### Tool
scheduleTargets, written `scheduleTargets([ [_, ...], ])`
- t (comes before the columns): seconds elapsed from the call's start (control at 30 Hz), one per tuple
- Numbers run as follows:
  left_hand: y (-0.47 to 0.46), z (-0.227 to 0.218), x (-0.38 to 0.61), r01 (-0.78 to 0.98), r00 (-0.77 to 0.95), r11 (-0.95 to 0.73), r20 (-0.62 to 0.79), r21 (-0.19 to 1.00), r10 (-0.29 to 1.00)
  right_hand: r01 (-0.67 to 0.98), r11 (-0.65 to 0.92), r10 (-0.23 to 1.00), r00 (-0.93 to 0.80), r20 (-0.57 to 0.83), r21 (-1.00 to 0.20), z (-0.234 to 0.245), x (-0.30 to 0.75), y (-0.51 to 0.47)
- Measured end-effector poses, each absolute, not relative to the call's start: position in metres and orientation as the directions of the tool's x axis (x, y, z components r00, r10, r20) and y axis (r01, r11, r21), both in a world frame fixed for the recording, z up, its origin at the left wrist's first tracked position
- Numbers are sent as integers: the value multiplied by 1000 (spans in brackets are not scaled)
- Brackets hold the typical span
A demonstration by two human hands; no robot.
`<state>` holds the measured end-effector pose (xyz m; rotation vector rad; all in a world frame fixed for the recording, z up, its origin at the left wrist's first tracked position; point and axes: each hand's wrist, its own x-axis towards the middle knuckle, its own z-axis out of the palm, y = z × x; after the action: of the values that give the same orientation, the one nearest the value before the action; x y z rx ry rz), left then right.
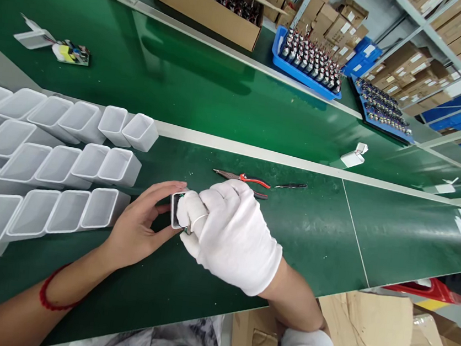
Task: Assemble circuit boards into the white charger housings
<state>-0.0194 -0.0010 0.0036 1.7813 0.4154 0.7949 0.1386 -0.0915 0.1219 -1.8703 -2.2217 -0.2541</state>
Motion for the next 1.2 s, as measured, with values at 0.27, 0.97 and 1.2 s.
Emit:
scheduleTargets([
  [0.27, -1, 3, -20, -85, 719, -344, 297, 935, 629, 984, 176, 943, -161, 291, -28, 123, 139, -91],
  [0.97, -1, 6, -21, -73, 739, -368, 298, 927, 604, 985, 165, 955, -173, 239, 53, 119, 135, -94],
  [1.2, -2, 5, -21, -66, 751, -353, 279, 933, 598, 988, 138, 958, -150, 245, 65, 123, 129, -99],
])
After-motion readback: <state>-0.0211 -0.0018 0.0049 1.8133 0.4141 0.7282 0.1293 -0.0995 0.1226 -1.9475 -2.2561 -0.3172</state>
